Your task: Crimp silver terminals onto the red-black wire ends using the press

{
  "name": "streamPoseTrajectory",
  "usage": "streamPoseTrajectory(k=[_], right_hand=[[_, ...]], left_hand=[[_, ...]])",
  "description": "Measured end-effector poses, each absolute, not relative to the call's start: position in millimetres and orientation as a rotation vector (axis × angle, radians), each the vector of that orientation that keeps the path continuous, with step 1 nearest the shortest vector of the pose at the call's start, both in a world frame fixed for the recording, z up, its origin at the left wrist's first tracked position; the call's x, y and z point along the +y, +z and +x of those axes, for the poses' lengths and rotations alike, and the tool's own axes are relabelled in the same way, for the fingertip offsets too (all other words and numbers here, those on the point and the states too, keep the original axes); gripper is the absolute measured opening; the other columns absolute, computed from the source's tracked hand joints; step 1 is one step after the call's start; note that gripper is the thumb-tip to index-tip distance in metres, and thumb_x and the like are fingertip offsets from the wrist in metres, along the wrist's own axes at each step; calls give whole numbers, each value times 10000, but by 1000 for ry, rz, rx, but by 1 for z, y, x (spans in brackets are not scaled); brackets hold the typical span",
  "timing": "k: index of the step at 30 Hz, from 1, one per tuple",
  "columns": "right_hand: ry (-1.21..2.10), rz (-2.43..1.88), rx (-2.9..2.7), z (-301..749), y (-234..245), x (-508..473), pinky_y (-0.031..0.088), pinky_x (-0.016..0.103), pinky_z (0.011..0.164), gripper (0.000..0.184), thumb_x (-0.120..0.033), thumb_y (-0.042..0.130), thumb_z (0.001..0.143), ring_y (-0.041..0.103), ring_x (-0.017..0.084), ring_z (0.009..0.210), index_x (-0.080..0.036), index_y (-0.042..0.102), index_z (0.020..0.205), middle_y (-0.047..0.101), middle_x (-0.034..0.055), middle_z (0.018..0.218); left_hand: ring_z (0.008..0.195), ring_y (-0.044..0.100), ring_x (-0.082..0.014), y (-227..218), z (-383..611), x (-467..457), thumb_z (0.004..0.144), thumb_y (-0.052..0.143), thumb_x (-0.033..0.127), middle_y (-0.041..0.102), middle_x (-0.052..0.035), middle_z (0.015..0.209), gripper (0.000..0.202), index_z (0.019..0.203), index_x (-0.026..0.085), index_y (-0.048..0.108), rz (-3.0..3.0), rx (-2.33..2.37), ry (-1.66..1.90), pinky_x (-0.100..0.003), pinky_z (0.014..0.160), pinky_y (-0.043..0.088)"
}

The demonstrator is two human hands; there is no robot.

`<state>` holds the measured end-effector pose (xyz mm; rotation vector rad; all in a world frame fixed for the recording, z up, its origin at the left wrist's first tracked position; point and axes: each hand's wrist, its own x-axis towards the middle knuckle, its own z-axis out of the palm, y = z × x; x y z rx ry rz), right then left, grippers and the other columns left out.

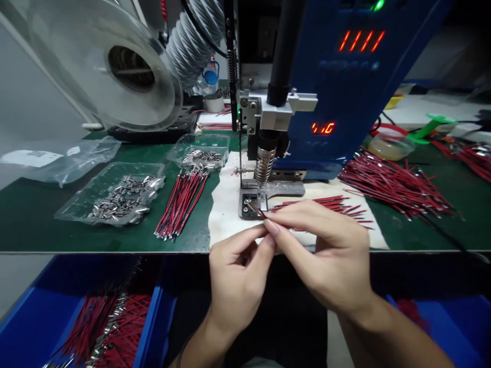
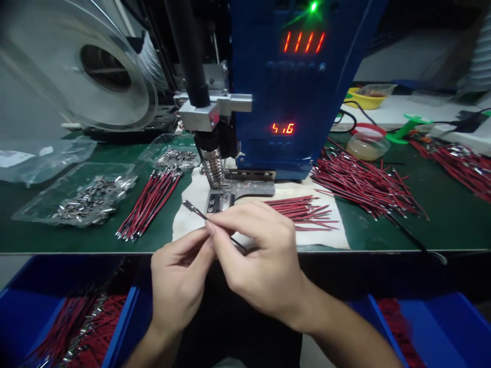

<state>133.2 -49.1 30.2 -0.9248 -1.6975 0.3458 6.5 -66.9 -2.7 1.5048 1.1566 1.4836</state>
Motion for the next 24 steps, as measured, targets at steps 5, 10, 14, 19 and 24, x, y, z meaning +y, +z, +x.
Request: streamPoseTrajectory(k=[5, 10, 14, 19, 24], right_hand=[[513, -999, -1500, 123, 19, -55, 535, 304, 742, 148, -89, 668, 775, 650, 165, 800, -191, 736, 858, 711, 34, 858], [621, -1029, -1381, 117, 13, -55, 539, 272, 696, 105, -118, 671, 783, 655, 157, 783, -182, 734, 837, 706, 31, 829], [627, -1047, -1328, 113, 13, -55, 544, 270, 681, 90, -139, 676, 786, 663, 161, 781, -184, 735, 837, 708, 35, 842], [602, -1078, -1319, 109, 13, -55, 533, 274, 672, 93, -154, 675, 794, 659, 161, 775, -196, 738, 849, 710, 30, 834], [531, -1044, -1354, 128, 12, -53, 519, 271, 684, 88, -155, 677, 798, 642, 159, 792, -198, 711, 867, 688, 29, 855]], left_hand=[[646, 615, -107, -6, 9, -62, 810, 689, 196, 708, -4, 777, 157, 942, 240, 762, 1340, 1139, 1514, -175, 641, 510], [572, 544, -82, -7, 8, -63, 802, 696, 205, 670, 10, 692, 103, 886, 222, 754, 1308, 1155, 1507, -161, 602, 489], [538, 486, -74, -8, 8, -64, 820, 677, 216, 645, 17, 666, 120, 913, 231, 752, 1320, 1172, 1493, -170, 610, 484], [541, 485, -86, -9, 10, -65, 853, 640, 243, 662, -6, 710, 164, 976, 217, 746, 1337, 1171, 1463, -200, 613, 485], [538, 511, -95, -5, -1, -68, 852, 639, 267, 667, -10, 719, 111, 898, 205, 720, 1429, 1246, 1446, -199, 533, 436]])
